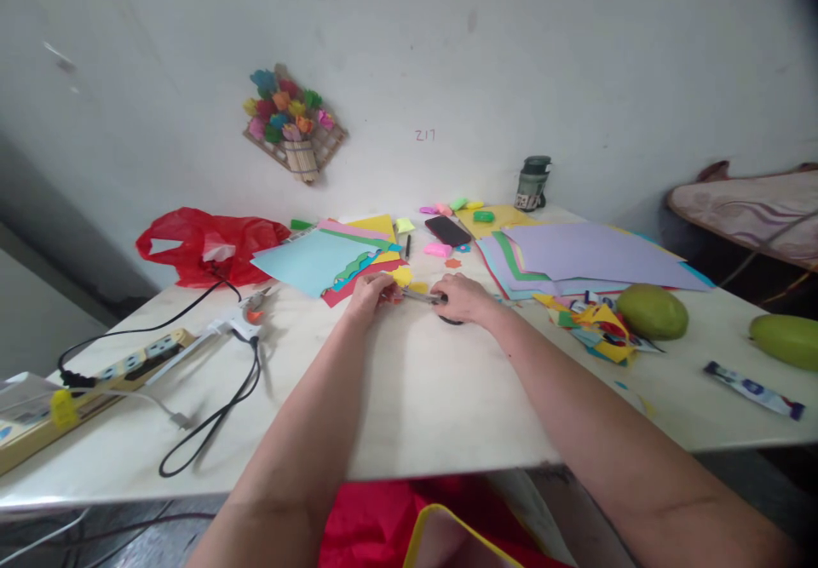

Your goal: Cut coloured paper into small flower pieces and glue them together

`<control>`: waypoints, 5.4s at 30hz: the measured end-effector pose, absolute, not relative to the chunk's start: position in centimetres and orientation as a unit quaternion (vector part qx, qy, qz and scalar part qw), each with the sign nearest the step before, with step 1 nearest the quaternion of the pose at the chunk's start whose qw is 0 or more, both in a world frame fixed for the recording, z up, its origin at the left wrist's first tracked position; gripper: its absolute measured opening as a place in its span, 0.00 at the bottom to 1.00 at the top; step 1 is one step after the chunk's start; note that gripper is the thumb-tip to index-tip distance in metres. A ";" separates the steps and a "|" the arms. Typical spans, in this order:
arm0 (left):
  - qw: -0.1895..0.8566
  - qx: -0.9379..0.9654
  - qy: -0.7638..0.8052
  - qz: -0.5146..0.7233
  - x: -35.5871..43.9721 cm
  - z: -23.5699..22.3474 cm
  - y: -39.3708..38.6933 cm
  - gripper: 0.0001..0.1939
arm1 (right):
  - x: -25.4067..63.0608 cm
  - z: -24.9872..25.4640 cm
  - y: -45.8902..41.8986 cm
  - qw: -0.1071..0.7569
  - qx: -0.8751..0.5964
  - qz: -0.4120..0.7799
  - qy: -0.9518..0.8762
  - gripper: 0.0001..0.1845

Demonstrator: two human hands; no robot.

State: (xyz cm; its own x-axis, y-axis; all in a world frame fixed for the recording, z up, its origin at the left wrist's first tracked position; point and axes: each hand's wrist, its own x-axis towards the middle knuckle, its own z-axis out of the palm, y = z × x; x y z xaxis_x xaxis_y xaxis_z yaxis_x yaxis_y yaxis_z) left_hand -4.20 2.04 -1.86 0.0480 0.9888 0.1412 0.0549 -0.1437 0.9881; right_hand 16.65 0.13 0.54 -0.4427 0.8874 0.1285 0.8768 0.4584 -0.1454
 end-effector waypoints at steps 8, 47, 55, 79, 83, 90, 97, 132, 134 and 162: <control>0.455 0.564 0.472 0.502 -4.4 -2.0 2.2 0.12 | 16.6 1.1 -0.2 0.042 -0.506 0.023 -0.861 0.26; 0.470 0.604 0.442 0.468 -1.7 -1.9 1.1 0.20 | 15.4 -0.1 0.6 0.452 -0.450 0.517 -0.571 0.05; 0.570 0.511 0.391 0.510 -1.8 -1.7 1.3 0.22 | 15.0 -0.7 1.2 0.506 -0.428 0.432 -0.612 0.05; 0.561 0.504 0.368 0.544 -1.4 -1.7 1.2 0.24 | 15.5 -0.7 1.2 0.474 -0.477 0.487 -0.557 0.04; 0.615 0.434 0.373 0.542 -1.7 -1.4 1.5 0.20 | 15.5 -0.7 1.3 0.478 -0.482 0.490 -0.548 0.04; 0.599 0.480 0.387 0.510 -1.7 -1.7 1.4 0.16 | 15.5 -0.9 1.2 0.475 -0.468 0.499 -0.553 0.04; 0.598 0.482 0.381 0.515 -1.6 -1.7 1.0 0.14 | 15.5 -0.5 0.9 0.461 -0.469 0.518 -0.547 0.06; 0.570 0.511 0.376 0.522 -1.0 -1.8 1.1 0.16 | 15.7 -0.3 1.1 0.454 -0.483 0.424 -0.617 0.13; 0.571 0.501 0.373 0.533 -1.1 -1.9 1.2 0.16 | 16.6 0.3 1.1 0.380 -0.542 0.310 -0.682 0.11; 0.589 0.406 0.351 0.604 -2.1 -2.3 2.0 0.09 | 21.2 3.7 0.3 -0.083 -0.605 0.066 -0.789 0.27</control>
State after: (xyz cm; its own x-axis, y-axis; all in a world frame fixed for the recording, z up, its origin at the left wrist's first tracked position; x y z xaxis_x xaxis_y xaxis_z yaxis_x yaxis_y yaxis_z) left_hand -2.14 2.00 -2.28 0.0231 0.9968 0.0768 -0.4262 -0.0596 0.9027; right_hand 21.21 0.31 3.66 -0.2540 0.9441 -0.2103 0.9659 0.2590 -0.0039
